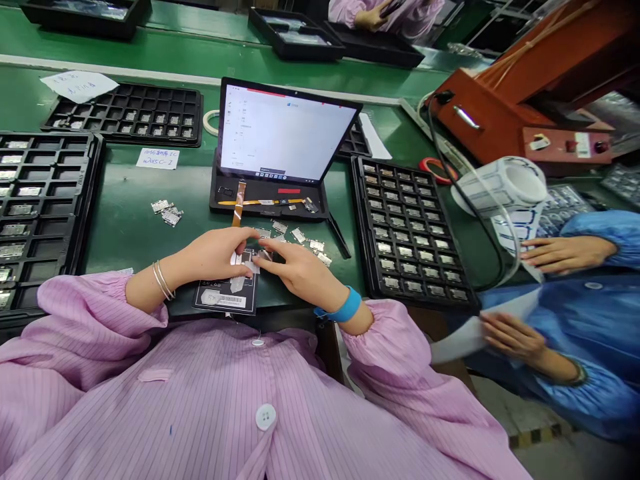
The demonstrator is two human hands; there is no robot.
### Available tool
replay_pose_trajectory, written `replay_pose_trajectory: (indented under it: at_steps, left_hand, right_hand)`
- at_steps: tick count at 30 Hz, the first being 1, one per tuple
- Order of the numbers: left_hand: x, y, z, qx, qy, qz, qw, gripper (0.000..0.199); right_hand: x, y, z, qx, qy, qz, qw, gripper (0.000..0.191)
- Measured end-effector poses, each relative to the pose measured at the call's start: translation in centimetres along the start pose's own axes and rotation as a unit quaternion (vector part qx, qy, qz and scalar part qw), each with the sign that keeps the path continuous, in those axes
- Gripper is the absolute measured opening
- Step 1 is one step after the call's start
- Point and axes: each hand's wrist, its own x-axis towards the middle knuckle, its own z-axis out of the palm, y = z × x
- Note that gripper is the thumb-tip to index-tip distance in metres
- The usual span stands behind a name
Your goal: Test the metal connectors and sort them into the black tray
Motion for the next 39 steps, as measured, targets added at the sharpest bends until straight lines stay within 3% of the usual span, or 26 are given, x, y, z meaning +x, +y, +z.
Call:
replay_pose_trajectory:
  at_steps: [7,11,13,15,18,21,24,28,32,34,37,39]
  left_hand:
    - [-0.1,0.3,0.0,0.016,0.005,0.002,1.0,0.058]
    - [-0.1,1.2,0.8,0.008,0.052,0.058,0.997,0.041]
    - [0.0,1.5,1.3,-0.048,0.087,0.053,0.994,0.023]
    - [0.1,1.7,1.6,-0.139,0.108,0.004,0.984,0.013]
    - [0.3,1.7,1.9,-0.265,0.096,-0.062,0.957,0.013]
    - [0.4,1.8,1.9,-0.303,0.1,-0.063,0.946,0.012]
    - [0.4,2.2,1.8,-0.253,0.116,-0.04,0.96,0.009]
    - [0.2,2.3,1.5,-0.195,0.13,-0.014,0.972,0.006]
    - [0.1,1.5,0.7,-0.175,0.214,-0.074,0.958,0.007]
    - [0.4,1.2,0.8,-0.135,0.228,-0.092,0.96,0.009]
    - [1.0,1.0,1.6,-0.011,0.202,-0.053,0.978,0.01]
    - [1.4,1.0,1.7,0.067,0.217,-0.009,0.974,0.014]
  right_hand:
    - [0.0,-0.8,-0.1,0.095,0.056,0.073,0.991,0.057]
    - [-0.1,-2.2,-0.2,0.113,0.117,0.093,0.982,0.065]
    - [-0.1,-3.1,-0.1,0.124,0.152,0.109,0.975,0.065]
    - [-0.1,-4.0,0.2,0.142,0.19,0.138,0.962,0.064]
    - [0.1,-4.8,0.8,0.187,0.239,0.179,0.936,0.056]
    - [0.4,-5.0,1.1,0.225,0.28,0.239,0.902,0.039]
    - [0.7,-4.8,1.0,0.242,0.261,0.286,0.889,0.004]
    - [0.5,-4.2,0.7,0.218,0.244,0.31,0.893,0.013]
    - [-0.7,-2.8,0.1,0.156,0.294,0.338,0.88,0.014]
    - [-1.2,-2.3,-0.1,0.138,0.328,0.354,0.865,0.013]
    - [-1.4,-2.1,0.1,0.14,0.359,0.363,0.848,0.011]
    - [-1.3,-2.4,0.6,0.149,0.359,0.362,0.847,0.011]
